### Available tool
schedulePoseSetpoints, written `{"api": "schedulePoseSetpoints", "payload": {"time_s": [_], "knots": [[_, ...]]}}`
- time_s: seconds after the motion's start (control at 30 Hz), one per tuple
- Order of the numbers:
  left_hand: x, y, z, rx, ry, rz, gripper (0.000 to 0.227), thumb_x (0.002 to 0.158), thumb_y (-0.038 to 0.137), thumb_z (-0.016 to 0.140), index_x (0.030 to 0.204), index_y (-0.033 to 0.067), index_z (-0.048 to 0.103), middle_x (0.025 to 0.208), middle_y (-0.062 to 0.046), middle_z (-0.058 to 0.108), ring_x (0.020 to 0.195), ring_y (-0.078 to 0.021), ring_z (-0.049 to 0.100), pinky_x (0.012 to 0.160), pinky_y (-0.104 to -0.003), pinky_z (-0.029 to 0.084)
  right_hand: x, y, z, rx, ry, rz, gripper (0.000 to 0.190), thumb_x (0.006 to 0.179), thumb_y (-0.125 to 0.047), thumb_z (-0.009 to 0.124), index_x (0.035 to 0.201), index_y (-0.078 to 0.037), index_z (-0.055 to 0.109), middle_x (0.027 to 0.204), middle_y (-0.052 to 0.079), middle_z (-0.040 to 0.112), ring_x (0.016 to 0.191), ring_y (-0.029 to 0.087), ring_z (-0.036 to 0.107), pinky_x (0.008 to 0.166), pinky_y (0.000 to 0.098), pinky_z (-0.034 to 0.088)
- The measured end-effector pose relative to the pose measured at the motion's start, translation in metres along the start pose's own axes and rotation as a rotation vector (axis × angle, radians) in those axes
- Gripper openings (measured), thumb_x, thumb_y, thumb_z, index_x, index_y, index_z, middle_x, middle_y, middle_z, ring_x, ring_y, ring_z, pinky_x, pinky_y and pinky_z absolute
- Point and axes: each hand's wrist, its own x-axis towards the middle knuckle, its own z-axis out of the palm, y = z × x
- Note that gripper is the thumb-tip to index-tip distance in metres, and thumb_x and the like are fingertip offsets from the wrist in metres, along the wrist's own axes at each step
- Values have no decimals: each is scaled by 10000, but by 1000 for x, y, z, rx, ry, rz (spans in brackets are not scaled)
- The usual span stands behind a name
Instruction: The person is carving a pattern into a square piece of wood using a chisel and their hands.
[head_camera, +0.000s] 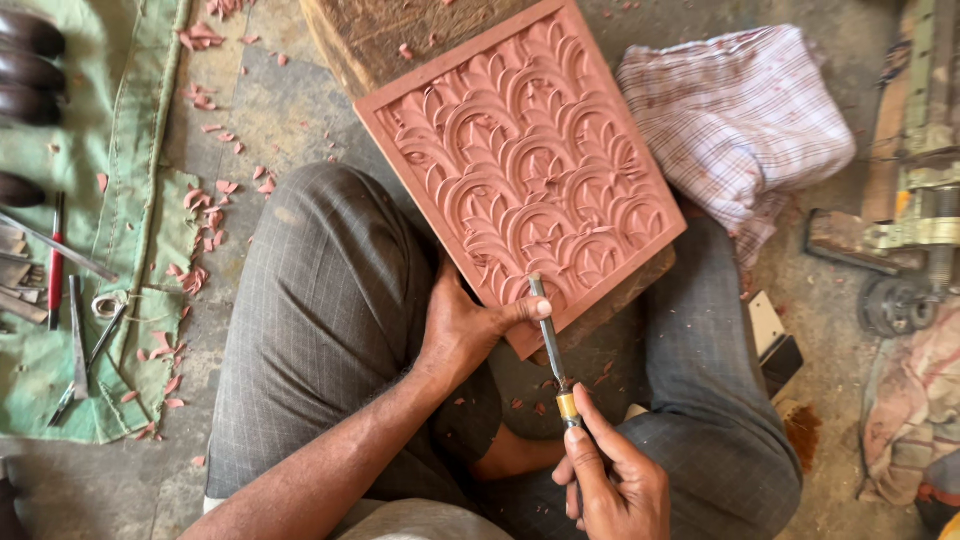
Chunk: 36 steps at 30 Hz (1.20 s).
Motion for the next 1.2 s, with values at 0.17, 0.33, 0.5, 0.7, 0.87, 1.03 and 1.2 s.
{"api": "schedulePoseSetpoints", "payload": {"time_s": [0.17,0.33,0.5,0.7,0.87,1.03,1.2], "knots": [[2,-9,-4,-95,-33,-60,838,786,322,872,1416,-25,443,1280,-166,667,1189,-225,674,1010,-341,567,-5,9,-14,191,43,-233,506,944,-146,613,1449,-184,596,591,61,644,430,110,549,380,265,442],[11,-32,0,-137,73,-132,903,876,571,658,1500,-45,444,1383,-205,641,1269,-266,610,1091,-378,457,-13,24,-37,261,229,-278,502,965,-105,584,1466,-129,582,619,99,641,448,133,545,400,282,450],[5,-30,-2,-49,94,33,1036,961,703,490,1582,-90,250,1615,-293,365,1505,-351,338,1228,-415,269,-29,69,-64,240,417,-347,476,992,-97,583,1468,-103,601,673,147,674,471,168,574,424,323,476],[-21,-18,-2,535,94,547,1201,955,608,645,1568,-173,-31,1624,-441,-88,1520,-546,-38,1243,-555,122,-25,148,-129,339,595,-337,580,1072,-141,499,1644,-223,454,729,140,632,520,223,583,487,381,521],[-22,-8,-9,915,-12,561,1105,845,552,749,1539,-122,214,1643,-376,80,1533,-559,17,1241,-628,53,-20,166,-143,603,505,-376,485,1109,-248,439,1594,-230,435,775,125,643,581,243,624,520,433,560],[-41,3,-11,1016,-97,656,994,841,526,758,1478,-129,365,1601,-347,221,1505,-537,102,1196,-664,39,-37,161,-101,571,577,-403,399,1213,-294,455,1578,-136,438,822,157,548,662,275,531,635,488,468],[-56,13,-22,782,-346,822,467,934,309,773,1242,-26,667,1322,-198,644,1315,-362,574,1236,-557,330,-25,191,-123,1093,94,-685,490,1267,-418,409,1661,-148,297,899,123,642,678,233,604,689,447,523]]}}
